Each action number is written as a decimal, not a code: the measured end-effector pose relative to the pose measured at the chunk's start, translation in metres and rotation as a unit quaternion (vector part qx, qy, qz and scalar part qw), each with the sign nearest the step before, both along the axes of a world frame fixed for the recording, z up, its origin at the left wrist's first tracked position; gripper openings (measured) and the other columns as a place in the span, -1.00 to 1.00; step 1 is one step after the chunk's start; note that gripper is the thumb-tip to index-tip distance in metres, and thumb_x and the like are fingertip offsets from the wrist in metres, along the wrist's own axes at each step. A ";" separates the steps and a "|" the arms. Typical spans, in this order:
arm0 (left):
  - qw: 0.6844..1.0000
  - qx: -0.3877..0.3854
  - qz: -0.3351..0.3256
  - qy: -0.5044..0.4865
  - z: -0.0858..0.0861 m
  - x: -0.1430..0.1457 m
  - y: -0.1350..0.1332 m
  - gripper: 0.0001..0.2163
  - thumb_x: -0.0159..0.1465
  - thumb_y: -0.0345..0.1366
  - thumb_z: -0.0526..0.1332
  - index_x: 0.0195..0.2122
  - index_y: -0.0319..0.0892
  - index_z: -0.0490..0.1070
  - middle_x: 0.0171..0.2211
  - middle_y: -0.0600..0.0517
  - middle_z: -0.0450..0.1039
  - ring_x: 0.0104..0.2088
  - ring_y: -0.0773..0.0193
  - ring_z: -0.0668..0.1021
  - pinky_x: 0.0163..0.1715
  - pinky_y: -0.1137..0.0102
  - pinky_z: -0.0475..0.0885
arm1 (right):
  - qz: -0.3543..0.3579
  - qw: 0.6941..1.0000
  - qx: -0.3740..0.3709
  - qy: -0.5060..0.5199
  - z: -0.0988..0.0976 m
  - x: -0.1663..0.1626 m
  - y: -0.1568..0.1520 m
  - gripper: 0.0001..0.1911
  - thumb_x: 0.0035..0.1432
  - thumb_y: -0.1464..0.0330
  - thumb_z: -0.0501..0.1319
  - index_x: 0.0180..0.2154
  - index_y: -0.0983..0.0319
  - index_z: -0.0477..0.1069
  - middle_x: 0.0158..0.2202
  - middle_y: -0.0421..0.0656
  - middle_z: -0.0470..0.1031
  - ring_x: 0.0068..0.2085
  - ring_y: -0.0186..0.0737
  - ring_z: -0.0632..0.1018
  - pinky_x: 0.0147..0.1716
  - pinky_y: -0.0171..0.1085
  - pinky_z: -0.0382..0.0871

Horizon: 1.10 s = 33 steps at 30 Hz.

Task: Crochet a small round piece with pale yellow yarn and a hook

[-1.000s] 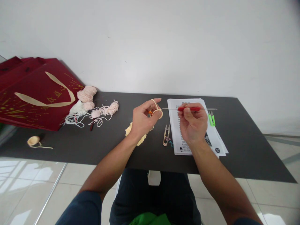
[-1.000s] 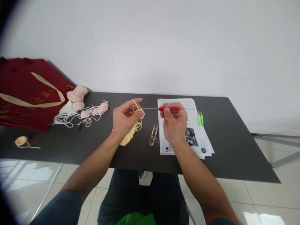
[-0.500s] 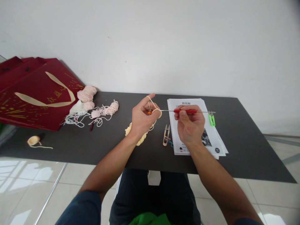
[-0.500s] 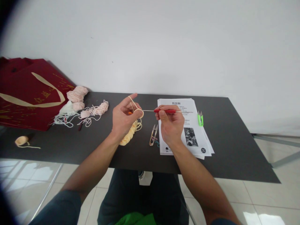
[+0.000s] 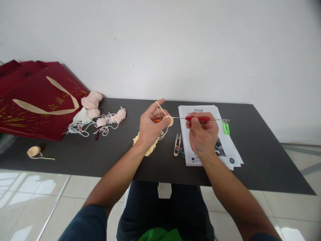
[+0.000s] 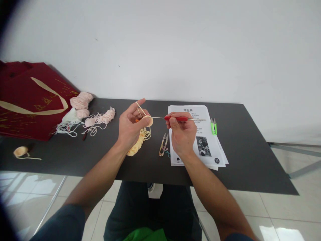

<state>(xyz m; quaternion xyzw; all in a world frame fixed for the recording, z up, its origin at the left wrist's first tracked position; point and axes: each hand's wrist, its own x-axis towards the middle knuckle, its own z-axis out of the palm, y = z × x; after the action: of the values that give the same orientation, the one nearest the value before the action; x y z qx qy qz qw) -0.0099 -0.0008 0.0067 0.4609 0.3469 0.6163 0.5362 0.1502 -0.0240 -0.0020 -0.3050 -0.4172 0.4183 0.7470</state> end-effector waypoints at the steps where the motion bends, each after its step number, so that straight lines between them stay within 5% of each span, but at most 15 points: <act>1: 1.000 0.003 0.002 -0.005 0.000 0.000 0.000 -0.41 0.04 -0.43 0.47 0.15 -0.11 0.49 -0.36 0.12 0.57 -0.38 0.40 0.56 -0.37 0.47 0.44 | 0.003 1.000 0.001 0.004 0.000 0.000 0.000 -0.84 0.12 0.32 0.51 -0.29 0.12 0.56 -0.29 -0.23 0.65 -0.38 -0.36 0.56 -0.40 -0.31 0.42; 33: 0.999 0.032 0.026 0.004 -0.006 0.000 0.000 -0.60 0.11 -0.39 0.51 -0.01 -0.06 0.59 -0.30 0.08 0.67 -0.38 0.37 0.61 -0.32 0.43 0.53 | -0.029 0.999 0.027 -0.020 0.001 -0.003 -0.004 -0.82 0.16 0.24 0.48 -0.28 0.09 0.53 -0.28 -0.23 0.62 -0.39 -0.34 0.54 -0.42 -0.27 0.42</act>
<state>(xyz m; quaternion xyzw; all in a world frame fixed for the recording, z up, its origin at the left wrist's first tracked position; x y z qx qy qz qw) -0.0097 -0.0007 0.0011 0.4713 0.3412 0.6390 0.5032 0.1477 -0.0279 -0.0007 -0.3052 -0.4340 0.3791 0.7582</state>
